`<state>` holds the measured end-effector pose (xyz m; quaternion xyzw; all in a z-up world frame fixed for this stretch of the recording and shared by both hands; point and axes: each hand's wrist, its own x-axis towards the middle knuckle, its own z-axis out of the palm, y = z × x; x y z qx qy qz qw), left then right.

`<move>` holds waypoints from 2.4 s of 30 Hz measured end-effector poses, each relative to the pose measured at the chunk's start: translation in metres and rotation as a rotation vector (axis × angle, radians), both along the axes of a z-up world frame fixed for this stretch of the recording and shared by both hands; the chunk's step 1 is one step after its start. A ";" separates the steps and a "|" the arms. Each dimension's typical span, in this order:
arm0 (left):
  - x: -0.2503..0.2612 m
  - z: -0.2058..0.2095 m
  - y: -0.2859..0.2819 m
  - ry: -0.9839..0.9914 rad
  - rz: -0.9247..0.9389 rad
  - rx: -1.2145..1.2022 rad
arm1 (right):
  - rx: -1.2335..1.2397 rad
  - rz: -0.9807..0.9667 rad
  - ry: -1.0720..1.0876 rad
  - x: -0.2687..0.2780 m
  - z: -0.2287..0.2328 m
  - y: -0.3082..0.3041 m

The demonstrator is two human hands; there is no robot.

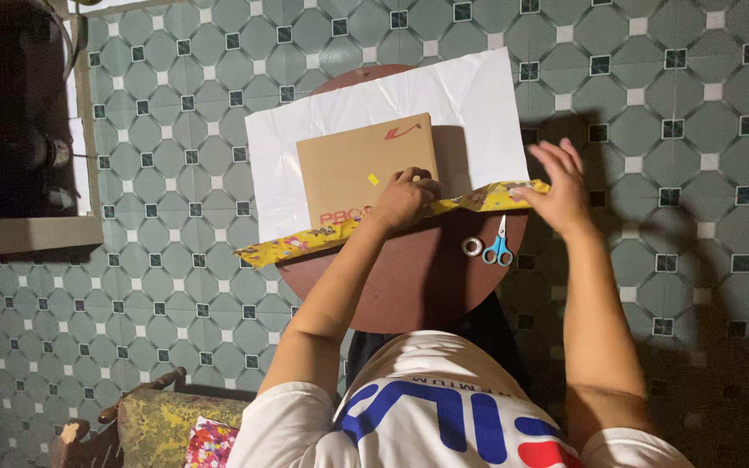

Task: The person places a cardboard box on a sheet of yellow wrapping paper, folds the paper around the box, and smooths the edges. They use scissors and tape to secure the paper, then fold the remaining sides to complete the wrapping.

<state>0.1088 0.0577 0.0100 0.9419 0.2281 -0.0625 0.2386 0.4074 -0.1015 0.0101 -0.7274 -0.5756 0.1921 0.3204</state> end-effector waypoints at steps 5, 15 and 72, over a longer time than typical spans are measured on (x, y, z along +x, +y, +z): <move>0.005 -0.007 0.003 0.030 -0.022 0.045 | -0.180 0.266 -0.196 -0.070 0.037 0.044; -0.015 -0.024 0.002 -0.204 0.043 0.001 | -0.345 0.325 -0.229 -0.124 -0.009 0.072; -0.170 -0.029 0.088 0.060 0.279 -0.081 | -0.095 0.658 -0.399 -0.295 -0.021 0.070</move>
